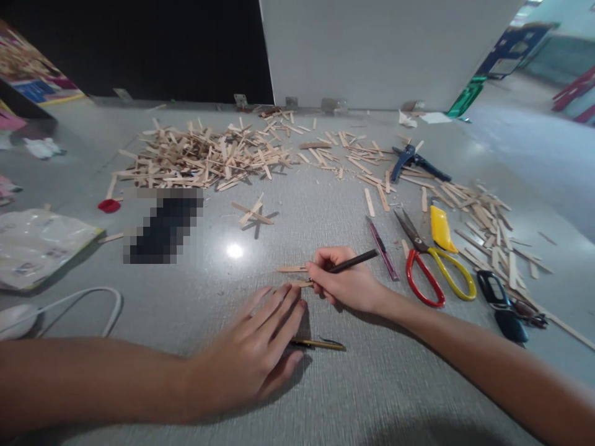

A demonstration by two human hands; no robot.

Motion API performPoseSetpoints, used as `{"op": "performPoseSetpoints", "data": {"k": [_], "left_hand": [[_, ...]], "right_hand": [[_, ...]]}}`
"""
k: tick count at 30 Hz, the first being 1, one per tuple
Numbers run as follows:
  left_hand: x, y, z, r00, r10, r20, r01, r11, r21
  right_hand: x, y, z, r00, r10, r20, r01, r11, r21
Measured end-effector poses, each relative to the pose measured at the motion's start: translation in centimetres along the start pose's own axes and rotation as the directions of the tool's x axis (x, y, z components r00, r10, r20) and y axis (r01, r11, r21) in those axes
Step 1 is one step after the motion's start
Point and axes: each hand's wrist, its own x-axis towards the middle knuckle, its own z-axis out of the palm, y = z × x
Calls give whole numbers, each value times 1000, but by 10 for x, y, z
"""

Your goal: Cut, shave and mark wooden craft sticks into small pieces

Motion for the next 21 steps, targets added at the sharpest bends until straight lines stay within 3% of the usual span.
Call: {"op": "performPoseSetpoints", "data": {"k": [12, 21], "left_hand": [[-1, 0, 0, 1000, 2, 14, -2, 1000, 19], [-1, 1, 1, 1000, -24, -16, 24, 1000, 4]], "right_hand": [[-5, 12, 0, 972, -233, -26, 221, 949, -223], [-5, 8, 2, 983, -175, -58, 159, 964, -213]]}}
